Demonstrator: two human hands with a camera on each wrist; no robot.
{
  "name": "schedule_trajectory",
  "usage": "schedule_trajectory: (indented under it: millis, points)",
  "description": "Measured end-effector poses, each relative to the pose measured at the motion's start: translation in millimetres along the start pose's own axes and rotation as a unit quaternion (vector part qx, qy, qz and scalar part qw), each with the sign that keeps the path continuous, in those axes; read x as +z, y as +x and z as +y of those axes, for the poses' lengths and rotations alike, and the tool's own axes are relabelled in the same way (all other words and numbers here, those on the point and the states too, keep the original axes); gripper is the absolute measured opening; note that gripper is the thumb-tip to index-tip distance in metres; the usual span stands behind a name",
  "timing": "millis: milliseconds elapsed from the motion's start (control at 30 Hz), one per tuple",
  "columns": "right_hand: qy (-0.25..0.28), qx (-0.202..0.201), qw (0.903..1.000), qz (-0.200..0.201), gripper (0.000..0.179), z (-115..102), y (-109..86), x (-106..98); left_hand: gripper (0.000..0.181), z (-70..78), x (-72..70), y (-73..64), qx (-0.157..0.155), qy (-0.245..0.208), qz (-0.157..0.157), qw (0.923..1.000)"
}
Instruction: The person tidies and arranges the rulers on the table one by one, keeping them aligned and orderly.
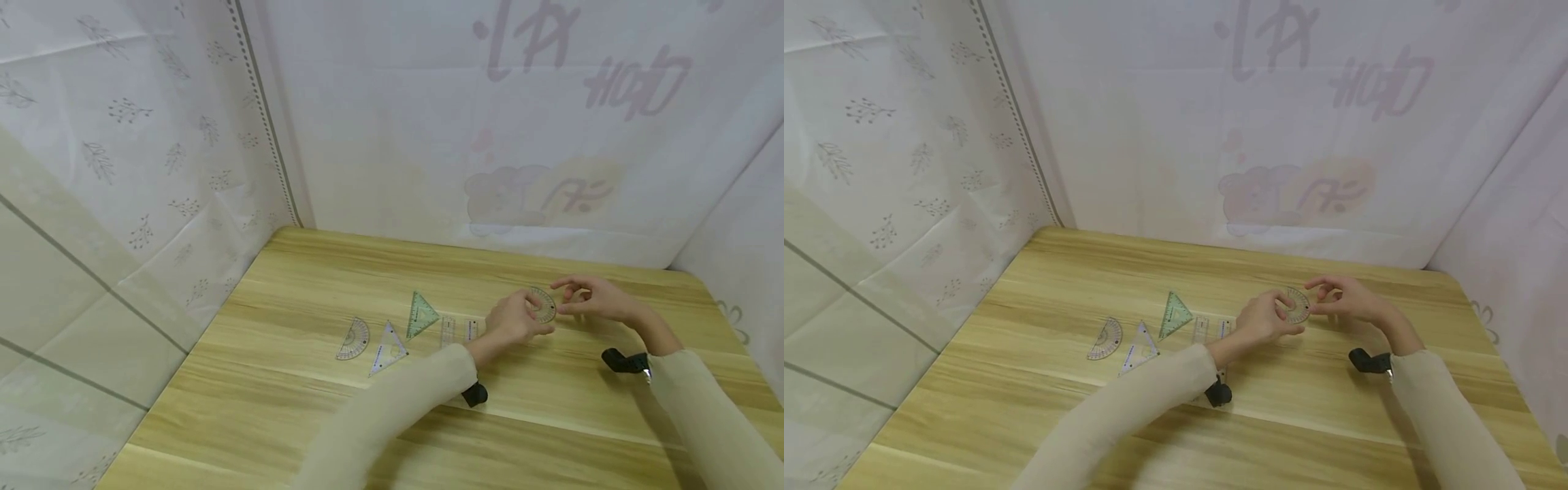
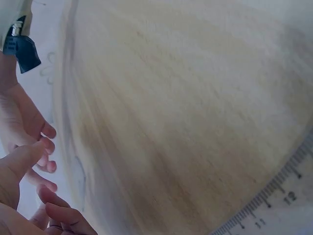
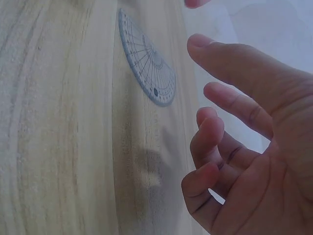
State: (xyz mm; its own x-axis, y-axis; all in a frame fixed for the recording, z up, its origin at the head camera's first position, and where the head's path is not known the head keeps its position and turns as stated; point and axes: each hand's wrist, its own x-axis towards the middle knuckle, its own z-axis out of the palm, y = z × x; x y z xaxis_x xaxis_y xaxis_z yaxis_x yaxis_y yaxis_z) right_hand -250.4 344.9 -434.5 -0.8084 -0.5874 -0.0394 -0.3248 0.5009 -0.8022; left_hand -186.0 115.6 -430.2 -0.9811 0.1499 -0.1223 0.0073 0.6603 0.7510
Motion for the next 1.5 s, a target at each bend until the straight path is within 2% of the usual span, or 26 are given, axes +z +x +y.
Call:
schedule_trajectory:
  millis: [200, 467, 600, 833, 967, 1300, 1500]
  points:
    - [-0.018, 0.003, 0.9998, -0.005, 0.051, 0.0, 4.1, -3.4, 0.041, -4.2, 3.5, 9.3, -0.011, -0.011, -0.001, 0.9999]
    - [-0.009, 0.031, 0.9994, -0.016, 0.053, -3.8, 11.1, -8.9, 0.049, -10.1, 9.2, 24.3, -0.022, -0.01, -0.008, 0.9997]
    - [-0.013, 0.037, 0.9989, -0.024, 0.054, -2.6, 15.2, -10.2, 0.052, -12.4, 10.5, 25.1, -0.021, -0.015, -0.001, 0.9997]
    - [-0.01, 0.045, 0.9982, -0.038, 0.058, -1.4, 22.7, -11.3, 0.055, -15.9, 11.8, 24.0, -0.009, -0.069, 0.011, 0.9975]
    - [-0.002, 0.051, 0.9979, -0.041, 0.058, -0.4, 25.3, -11.1, 0.054, -19.1, 12.7, 25.4, -0.01, -0.076, 0.015, 0.997]
    - [0.0, 0.041, 0.9984, -0.04, 0.056, 1.2, 29.8, -8.1, 0.054, -21.1, 14.7, 23.4, -0.012, -0.023, 0.031, 0.9992]
    - [-0.009, 0.04, 0.9981, -0.045, 0.056, 2.3, 36.6, -5.1, 0.053, -19.9, 17.0, 23.4, -0.032, 0.021, 0.043, 0.9983]
